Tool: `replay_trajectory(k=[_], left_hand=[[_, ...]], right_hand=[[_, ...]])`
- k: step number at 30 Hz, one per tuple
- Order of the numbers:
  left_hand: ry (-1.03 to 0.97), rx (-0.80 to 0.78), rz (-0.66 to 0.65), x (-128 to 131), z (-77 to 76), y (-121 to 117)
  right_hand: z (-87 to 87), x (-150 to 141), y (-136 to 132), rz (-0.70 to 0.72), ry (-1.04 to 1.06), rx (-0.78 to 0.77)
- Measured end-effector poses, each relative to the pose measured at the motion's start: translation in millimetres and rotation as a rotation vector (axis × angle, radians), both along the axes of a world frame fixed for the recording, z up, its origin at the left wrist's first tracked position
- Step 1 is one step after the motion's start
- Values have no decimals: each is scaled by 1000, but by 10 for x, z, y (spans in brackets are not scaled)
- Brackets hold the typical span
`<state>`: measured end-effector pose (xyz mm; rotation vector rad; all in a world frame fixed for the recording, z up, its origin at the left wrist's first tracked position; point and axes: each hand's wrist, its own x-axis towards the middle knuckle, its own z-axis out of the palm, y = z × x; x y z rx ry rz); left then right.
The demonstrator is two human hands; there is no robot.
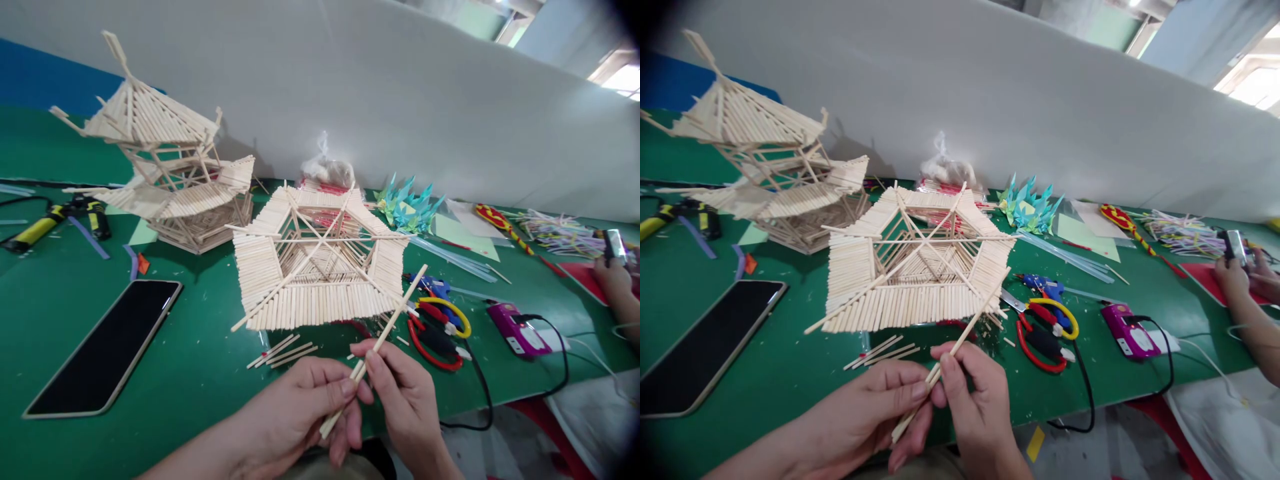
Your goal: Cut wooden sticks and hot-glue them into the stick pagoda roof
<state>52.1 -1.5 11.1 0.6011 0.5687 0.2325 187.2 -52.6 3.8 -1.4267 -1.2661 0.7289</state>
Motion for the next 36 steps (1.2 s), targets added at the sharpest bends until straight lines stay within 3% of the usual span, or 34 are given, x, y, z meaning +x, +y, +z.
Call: replay_trajectory(k=[11,23,31,36], left_hand=[[27,69,16,-23,46,-4],[48,136,65,14,24,-58],[-6,121,18,43,49,-7],[2,79,90,68,60,-18]], right_hand=[[18,2,6,11,-50,30],[37,9,40,89,213,-218],[37,14,53,65,180,-235],[77,-22,51,76,161,-227]])
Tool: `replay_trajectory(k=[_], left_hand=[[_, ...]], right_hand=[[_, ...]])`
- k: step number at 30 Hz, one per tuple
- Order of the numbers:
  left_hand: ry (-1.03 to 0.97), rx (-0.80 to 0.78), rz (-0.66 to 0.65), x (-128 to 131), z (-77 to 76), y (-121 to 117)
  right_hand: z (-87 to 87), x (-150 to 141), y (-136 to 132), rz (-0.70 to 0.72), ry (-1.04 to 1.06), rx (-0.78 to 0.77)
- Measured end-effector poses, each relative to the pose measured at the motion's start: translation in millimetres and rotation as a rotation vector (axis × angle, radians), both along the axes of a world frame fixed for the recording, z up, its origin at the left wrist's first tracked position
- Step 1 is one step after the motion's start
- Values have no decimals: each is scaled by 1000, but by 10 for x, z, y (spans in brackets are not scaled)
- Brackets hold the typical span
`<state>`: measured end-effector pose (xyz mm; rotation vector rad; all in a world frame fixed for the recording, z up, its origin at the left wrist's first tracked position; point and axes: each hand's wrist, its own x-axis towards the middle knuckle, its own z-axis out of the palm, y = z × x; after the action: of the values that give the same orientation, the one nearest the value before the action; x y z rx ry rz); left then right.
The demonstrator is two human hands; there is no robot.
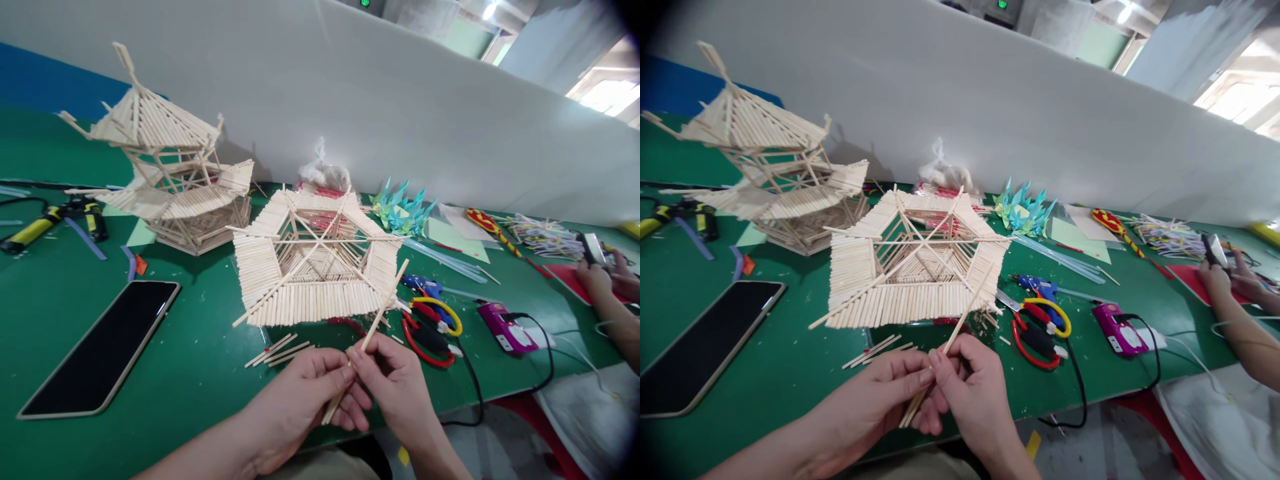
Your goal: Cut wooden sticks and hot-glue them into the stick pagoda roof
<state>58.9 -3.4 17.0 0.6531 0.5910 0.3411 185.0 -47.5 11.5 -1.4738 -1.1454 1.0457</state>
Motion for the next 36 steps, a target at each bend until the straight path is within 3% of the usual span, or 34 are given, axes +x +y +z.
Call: replay_trajectory(k=[19,26,32,36], left_hand=[[-18,-57,13,17,-75,26],[50,77,83,2,-95,-9],[218,398,79,9,-92,-46],[261,472,62,3,-145,-69]], right_hand=[[-53,32,50,23,-27,-9],[-20,83,22,-1,-49,68],[-58,89,20,8,-83,89],[-84,33,-16,35,-106,102]])
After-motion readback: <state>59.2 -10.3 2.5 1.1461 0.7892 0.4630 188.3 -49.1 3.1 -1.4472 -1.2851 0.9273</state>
